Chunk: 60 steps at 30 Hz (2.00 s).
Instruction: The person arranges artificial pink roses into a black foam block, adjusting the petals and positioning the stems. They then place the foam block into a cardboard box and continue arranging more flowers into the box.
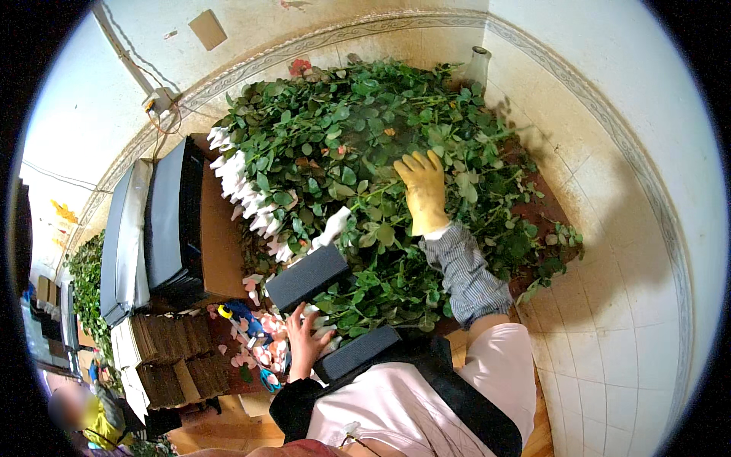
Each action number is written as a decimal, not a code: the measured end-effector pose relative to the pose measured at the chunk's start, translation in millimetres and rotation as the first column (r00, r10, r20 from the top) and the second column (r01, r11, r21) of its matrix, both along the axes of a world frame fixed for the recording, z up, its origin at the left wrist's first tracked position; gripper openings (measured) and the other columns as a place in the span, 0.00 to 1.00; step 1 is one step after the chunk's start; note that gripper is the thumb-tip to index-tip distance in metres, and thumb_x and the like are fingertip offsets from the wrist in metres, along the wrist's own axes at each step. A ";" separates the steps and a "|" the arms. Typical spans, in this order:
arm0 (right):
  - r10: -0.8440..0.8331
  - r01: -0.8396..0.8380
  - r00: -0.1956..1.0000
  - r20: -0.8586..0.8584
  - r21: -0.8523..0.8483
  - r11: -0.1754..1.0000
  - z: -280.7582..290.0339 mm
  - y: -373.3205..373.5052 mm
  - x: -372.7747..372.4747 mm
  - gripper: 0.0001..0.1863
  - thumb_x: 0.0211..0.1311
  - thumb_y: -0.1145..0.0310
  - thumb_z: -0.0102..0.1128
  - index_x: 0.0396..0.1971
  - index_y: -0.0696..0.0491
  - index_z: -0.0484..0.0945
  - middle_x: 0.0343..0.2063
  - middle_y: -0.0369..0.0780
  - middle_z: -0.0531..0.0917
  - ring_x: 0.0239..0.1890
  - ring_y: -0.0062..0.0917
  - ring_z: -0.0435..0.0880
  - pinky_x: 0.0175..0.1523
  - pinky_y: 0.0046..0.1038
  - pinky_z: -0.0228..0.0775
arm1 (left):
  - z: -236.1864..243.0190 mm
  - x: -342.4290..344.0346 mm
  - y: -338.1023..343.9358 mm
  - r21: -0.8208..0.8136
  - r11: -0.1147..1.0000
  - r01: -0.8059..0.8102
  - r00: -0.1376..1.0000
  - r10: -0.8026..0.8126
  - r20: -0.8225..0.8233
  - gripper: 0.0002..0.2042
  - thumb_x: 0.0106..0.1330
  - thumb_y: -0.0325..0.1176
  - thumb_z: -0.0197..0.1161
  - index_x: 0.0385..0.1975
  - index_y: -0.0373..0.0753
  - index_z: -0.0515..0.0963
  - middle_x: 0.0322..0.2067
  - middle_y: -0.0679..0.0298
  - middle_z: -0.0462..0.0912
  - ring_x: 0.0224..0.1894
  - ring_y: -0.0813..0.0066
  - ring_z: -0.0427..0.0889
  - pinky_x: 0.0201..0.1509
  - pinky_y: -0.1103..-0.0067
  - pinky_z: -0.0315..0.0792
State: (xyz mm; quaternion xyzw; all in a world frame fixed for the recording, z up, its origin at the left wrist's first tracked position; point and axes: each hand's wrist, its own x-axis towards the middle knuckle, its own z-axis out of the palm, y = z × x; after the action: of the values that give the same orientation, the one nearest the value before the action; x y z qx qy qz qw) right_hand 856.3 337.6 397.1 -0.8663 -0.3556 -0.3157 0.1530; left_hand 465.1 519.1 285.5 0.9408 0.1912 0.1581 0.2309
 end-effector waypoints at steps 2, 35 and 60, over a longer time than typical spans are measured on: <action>-0.088 -0.034 0.919 -0.385 -0.300 0.953 -48.5 7.4 31.4 0.24 0.60 0.76 0.63 0.58 0.48 0.79 0.59 0.41 0.81 0.64 0.38 0.76 0.75 0.46 0.55 | 0.4 3.3 -0.8 -0.005 1.000 0.011 1.000 -0.011 0.003 0.30 0.44 0.40 0.82 0.50 0.42 0.82 0.66 0.54 0.70 0.64 0.48 0.69 0.68 0.56 0.64; 0.434 -0.438 0.898 0.073 0.249 0.864 73.3 228.3 76.2 0.19 0.62 0.76 0.63 0.52 0.45 0.81 0.43 0.36 0.88 0.44 0.33 0.86 0.58 0.37 0.73 | -0.2 5.3 -1.1 -0.024 1.000 0.005 0.998 -0.007 -0.069 0.31 0.45 0.38 0.82 0.53 0.43 0.80 0.68 0.53 0.66 0.66 0.46 0.66 0.69 0.55 0.63; -0.212 -0.169 0.814 -0.540 -0.570 0.804 -156.9 -38.2 -124.0 0.15 0.69 0.70 0.55 0.53 0.50 0.78 0.56 0.41 0.82 0.62 0.30 0.78 0.68 0.37 0.67 | -21.0 2.9 3.5 -0.079 0.997 0.001 1.000 -0.001 -0.007 0.29 0.48 0.42 0.82 0.51 0.39 0.81 0.53 0.46 0.72 0.56 0.44 0.73 0.59 0.56 0.70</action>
State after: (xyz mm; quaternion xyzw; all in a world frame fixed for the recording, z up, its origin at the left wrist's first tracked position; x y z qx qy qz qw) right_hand 732.3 299.4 240.2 -0.9276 -0.3617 0.0890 -0.0286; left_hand 468.0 522.7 264.6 0.9315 0.1976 0.1472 0.2676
